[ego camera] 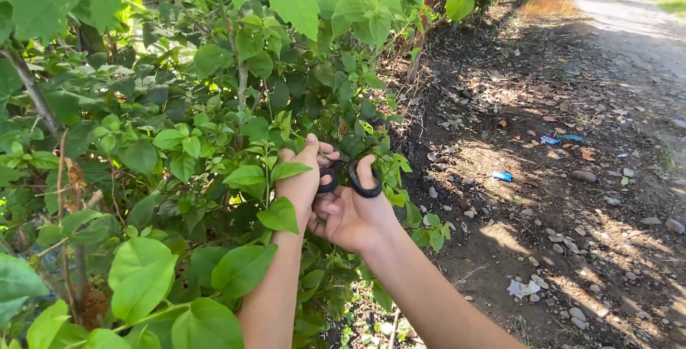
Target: Trimming leaves from a bush using scissors.
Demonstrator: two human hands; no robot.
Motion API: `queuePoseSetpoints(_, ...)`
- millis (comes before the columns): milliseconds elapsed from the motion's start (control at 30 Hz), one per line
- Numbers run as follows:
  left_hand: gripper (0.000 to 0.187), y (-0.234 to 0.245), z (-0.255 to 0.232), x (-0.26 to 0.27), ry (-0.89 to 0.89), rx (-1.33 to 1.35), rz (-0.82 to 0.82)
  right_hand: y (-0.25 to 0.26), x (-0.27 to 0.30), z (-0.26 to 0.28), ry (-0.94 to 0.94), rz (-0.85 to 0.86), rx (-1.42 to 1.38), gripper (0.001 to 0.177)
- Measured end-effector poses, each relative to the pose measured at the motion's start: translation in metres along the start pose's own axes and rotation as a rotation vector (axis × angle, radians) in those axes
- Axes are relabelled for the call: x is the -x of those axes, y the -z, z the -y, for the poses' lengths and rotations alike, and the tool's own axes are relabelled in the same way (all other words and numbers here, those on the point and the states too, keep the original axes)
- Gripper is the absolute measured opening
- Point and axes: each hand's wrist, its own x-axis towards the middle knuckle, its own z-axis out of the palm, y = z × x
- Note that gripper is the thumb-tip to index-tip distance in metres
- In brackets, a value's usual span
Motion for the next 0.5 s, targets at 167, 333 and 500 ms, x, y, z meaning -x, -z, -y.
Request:
queuePoseSetpoints(167,0.045,-0.004,0.017,-0.004,-0.069,0.048,0.012,0.002,0.000,-0.002,0.058,0.017,0.015,0.071)
queuePoseSetpoints(333,0.045,-0.008,0.020,-0.003,-0.018,0.110,0.013,0.008,-0.003,0.003,0.077,0.017,0.025,0.067)
queuePoseSetpoints(500,0.050,-0.006,0.038,-0.027,-0.108,0.193,0.087,0.010,0.004,0.003,0.067,0.047,0.042,0.075)
